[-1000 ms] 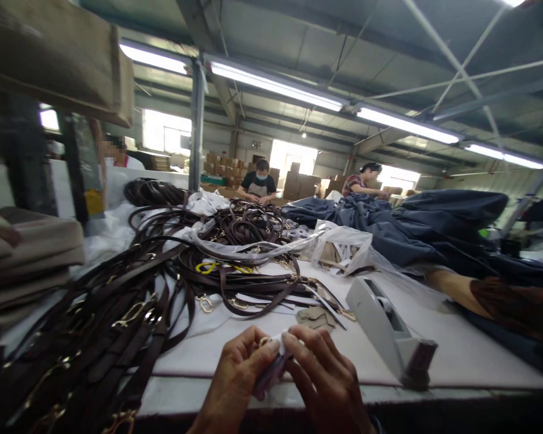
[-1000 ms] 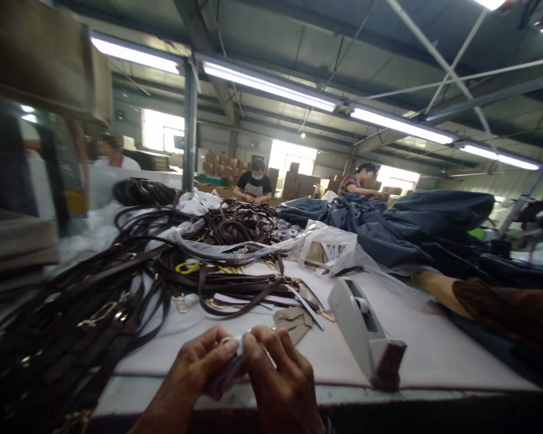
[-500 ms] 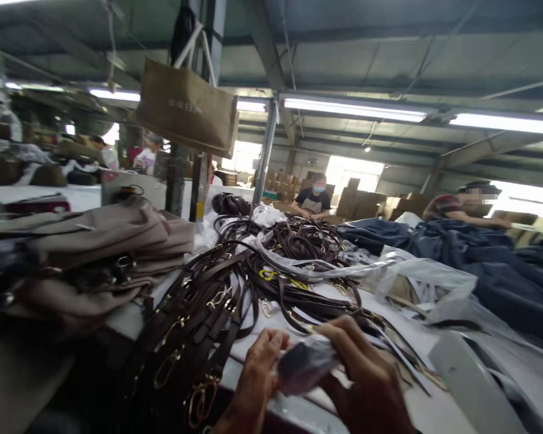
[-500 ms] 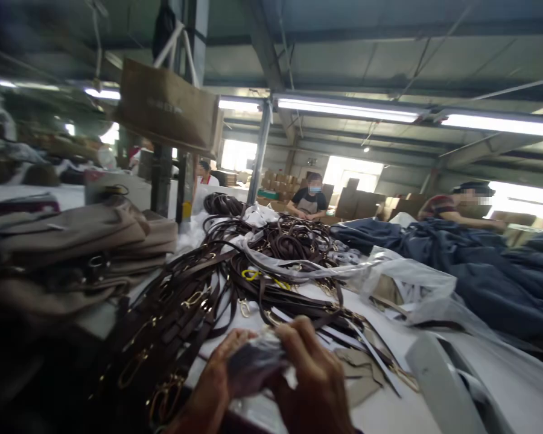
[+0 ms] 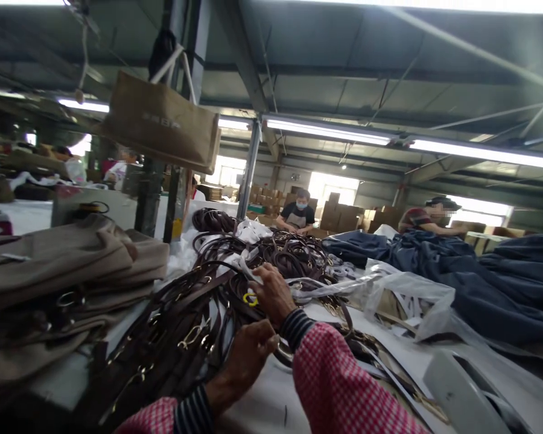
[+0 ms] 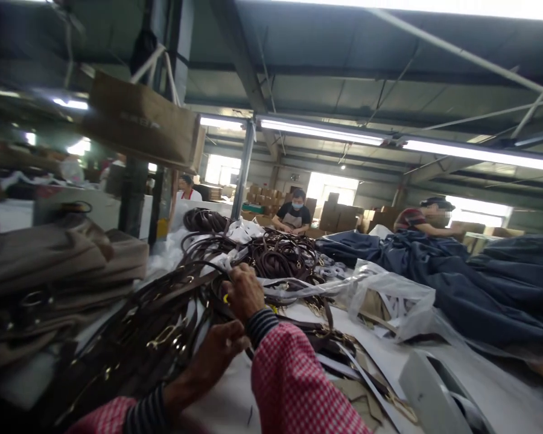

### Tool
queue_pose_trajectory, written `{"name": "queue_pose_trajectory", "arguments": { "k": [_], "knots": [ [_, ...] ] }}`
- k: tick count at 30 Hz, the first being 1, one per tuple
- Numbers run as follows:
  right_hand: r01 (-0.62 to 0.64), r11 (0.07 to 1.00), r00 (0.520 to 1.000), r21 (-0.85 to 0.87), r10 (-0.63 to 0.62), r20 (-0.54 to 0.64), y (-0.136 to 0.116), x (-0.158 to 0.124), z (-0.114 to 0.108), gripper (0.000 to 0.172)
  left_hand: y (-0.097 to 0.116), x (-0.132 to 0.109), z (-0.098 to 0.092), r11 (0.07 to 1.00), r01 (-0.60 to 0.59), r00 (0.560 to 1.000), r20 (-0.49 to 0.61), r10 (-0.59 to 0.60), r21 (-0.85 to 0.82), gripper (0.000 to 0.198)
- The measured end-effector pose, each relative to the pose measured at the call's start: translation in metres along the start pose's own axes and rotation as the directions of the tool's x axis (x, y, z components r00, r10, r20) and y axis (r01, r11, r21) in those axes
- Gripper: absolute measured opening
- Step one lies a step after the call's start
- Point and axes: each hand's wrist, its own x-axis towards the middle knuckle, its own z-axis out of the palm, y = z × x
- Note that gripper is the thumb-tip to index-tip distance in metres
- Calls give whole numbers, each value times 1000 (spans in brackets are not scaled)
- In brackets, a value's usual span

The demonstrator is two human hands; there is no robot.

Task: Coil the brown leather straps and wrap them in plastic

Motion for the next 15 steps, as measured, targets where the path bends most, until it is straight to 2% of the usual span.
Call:
{"name": "queue_pose_trajectory", "arguments": {
  "k": [3, 6, 8, 9, 12, 13, 15],
  "knots": [
    [-116, 989, 991, -87, 121, 53, 65, 31, 24, 30, -3, 6, -1, 991, -37, 999, -5, 38, 128, 19],
    [-166, 977, 978, -137, 181, 107, 93, 40, 52, 27, -6, 7, 2, 958, -125, 989, -43, 140, 257, 15],
    [-161, 974, 976, -156, 180, 118, 93, 38, 61, 16, -11, 8, 0, 898, -235, 955, -84, 285, 371, 12],
    [-143, 977, 980, -161, 163, 118, 90, 35, 61, 14, -14, 9, -3, 854, -290, 921, -115, 372, 432, 15],
    [-12, 989, 991, -145, 31, 128, 71, 15, 46, 14, -23, 16, -17, 712, -375, 791, -196, 580, 594, 49],
    [43, 990, 990, -136, -24, 138, 64, 3, 37, 12, -25, 19, -23, 676, -376, 764, -200, 613, 634, 59],
    [156, 982, 979, -103, -140, 149, 51, -27, 17, 9, -24, 22, -34, 631, -385, 768, -146, 624, 673, 63]
  ]
}}
